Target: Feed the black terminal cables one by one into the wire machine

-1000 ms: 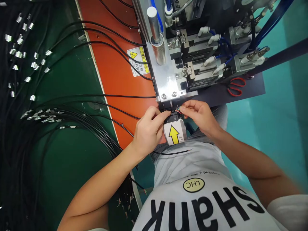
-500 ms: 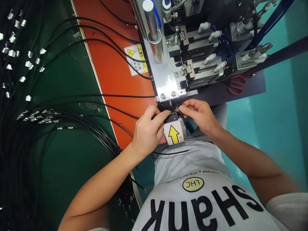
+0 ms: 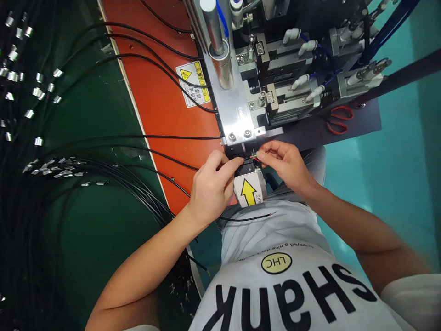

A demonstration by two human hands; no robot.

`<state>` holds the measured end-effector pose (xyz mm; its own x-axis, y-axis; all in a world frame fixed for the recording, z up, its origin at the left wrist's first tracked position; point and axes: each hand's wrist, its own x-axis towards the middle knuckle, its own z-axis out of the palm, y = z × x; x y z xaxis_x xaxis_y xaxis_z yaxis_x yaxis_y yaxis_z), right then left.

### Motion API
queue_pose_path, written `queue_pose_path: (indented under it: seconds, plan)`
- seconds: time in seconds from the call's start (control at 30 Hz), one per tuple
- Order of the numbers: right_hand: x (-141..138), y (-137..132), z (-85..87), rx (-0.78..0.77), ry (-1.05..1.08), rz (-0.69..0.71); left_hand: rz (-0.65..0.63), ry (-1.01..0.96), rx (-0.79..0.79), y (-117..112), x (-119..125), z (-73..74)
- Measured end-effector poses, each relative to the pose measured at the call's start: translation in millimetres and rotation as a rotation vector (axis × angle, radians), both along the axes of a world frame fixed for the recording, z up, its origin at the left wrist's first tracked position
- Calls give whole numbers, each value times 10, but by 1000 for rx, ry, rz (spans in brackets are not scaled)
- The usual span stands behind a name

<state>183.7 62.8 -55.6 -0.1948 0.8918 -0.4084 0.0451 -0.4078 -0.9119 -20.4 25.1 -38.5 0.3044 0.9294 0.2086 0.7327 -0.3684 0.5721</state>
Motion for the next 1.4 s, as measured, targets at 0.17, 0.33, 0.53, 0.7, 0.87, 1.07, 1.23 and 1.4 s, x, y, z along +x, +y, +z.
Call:
queue_pose_path:
  seconds: [0.17,0.33,0.53,0.7,0.87,1.07,1.23,1.4]
  plan:
    - [13,18,-14,-11,7,16,-37,49,8,7,1,-1]
    - [11,23,2,-5,-25,29,-43,103,16,22,2,-10]
    - [7,8,-2,29,-88,52,-40,187,47,21,18,-6]
    - [7,-16,20,141,-249,55,-32,220,62,12,28,-2]
    - [28,18,-18,-4,-103,69,-44,152,27,17,17,-11]
    - [44,58,-39,-37,-46,80,-62,107,24,30,11,-17]
    - [58,51,-47,-22,-51,88,-66,104,13,35,11,-16]
    - [59,49,-55,-16,-68,89,-66,104,16,38,9,-24]
